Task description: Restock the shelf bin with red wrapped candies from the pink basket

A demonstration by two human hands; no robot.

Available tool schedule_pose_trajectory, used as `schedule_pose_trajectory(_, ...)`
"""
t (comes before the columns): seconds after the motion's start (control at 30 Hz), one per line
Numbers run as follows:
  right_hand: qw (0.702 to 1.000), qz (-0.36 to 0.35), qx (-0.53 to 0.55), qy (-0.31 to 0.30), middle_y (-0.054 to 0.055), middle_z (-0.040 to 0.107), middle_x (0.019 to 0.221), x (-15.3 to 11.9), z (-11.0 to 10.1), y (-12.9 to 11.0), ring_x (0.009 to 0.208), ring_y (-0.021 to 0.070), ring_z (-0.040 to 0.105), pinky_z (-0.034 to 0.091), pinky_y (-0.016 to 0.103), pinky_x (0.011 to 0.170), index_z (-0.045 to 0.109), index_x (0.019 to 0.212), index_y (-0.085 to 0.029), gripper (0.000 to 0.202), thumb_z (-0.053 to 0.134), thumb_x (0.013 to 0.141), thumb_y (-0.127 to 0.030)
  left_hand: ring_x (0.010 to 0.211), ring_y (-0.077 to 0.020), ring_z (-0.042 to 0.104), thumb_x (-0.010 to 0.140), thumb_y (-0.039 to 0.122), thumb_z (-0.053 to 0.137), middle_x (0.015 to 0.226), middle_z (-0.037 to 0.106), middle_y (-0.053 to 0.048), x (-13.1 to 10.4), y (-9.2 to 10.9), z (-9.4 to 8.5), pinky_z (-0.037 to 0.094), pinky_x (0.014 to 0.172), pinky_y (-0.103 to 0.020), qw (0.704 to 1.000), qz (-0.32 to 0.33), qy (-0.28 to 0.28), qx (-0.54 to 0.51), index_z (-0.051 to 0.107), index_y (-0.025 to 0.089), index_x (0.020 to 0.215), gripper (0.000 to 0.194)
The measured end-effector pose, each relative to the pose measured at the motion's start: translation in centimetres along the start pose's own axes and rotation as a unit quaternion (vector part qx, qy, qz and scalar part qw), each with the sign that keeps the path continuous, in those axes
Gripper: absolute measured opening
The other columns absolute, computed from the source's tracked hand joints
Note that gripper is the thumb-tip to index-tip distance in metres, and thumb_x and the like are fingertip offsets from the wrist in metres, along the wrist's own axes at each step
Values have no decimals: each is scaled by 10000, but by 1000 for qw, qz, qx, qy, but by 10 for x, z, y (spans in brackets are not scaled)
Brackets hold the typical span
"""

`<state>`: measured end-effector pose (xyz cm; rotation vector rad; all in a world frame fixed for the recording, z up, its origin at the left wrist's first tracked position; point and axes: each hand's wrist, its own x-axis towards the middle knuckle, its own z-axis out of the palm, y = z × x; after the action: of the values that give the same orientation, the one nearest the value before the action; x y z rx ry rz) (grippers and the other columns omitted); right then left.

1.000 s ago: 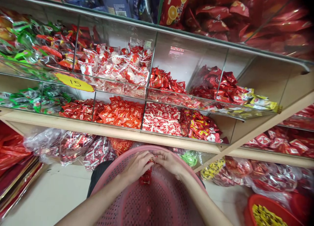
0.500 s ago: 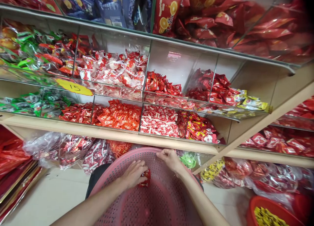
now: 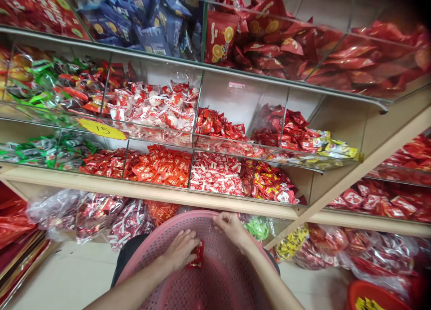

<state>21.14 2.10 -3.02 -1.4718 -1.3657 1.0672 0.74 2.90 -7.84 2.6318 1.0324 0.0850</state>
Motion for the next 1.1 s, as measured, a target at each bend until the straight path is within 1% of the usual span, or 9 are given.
schedule_pose_trajectory(0.13,1000,-18,-1,-1,-9,550,546,-2,3,-5,516,109,439,338,248,535,573,595,-168,381,610,684,-536,1019,-230,516,796,343,582,1070,553,-40,4,0,-1,400,889,-377,1000,4,25,4,575,235,1001,232)
schedule_pose_trajectory(0.4,1000,-28,-6,-12,16,493,432,-4,7,-14,455,135,471,379,279,523,568,449,-174,560,444,776,-610,1045,-221,513,918,245,332,1118,568,-76,11,-11,-40,396,923,-398,971,-44,232,41,569,219,1084,290)
schedule_pose_trajectory(0.53,998,-60,28,-17,70,640,939,-8,11,-22,613,140,567,439,277,585,684,864,-198,439,610,661,-581,1113,-264,529,904,303,377,1217,566,-133,9,-21,-36,400,948,-422,963,-157,197,91,491,168,1252,390)
schedule_pose_trajectory(0.63,997,-16,48,-57,29,633,700,-14,15,-39,440,116,517,369,237,418,651,856,-184,443,601,675,-585,1136,-291,528,898,318,401,1247,559,-168,8,-23,-28,396,961,-434,961,-194,146,134,478,137,1282,432)
schedule_pose_trajectory(0.77,998,-58,-28,-17,-32,395,326,-23,5,-91,300,80,350,279,232,366,510,435,-181,520,505,775,-574,1135,-273,538,898,282,388,1260,559,-153,7,-23,-25,409,957,-416,960,-194,137,150,484,159,1284,416)
schedule_pose_trajectory(0.87,985,-161,-51,-14,-5,567,491,-26,-22,-153,382,105,466,349,245,417,657,701,-188,359,490,827,-479,1148,-272,530,894,279,388,1268,556,-139,6,-25,-24,404,968,-421,957,-191,156,151,486,190,1285,412)
schedule_pose_trajectory(0.93,960,-248,-111,60,-7,618,592,-19,-47,-196,452,115,491,381,256,467,659,998,-224,274,558,803,-387,1140,-278,536,890,279,397,1259,564,-137,6,-27,-21,410,962,-425,954,-193,170,153,495,201,1277,407)
schedule_pose_trajectory(1.03,898,-328,-231,178,22,659,674,9,-82,-247,574,140,551,427,290,583,685,911,-199,188,586,783,-293,1125,-289,547,884,265,407,1244,573,-150,8,-31,-16,423,950,-431,952,-192,177,157,502,185,1274,409)
schedule_pose_trajectory(1.1,885,-304,-304,179,31,674,710,35,-98,-265,650,153,588,434,301,655,691,835,-179,122,618,744,-214,1117,-292,553,879,246,409,1238,576,-158,9,-33,-13,426,948,-437,953,-188,181,155,505,177,1271,410)
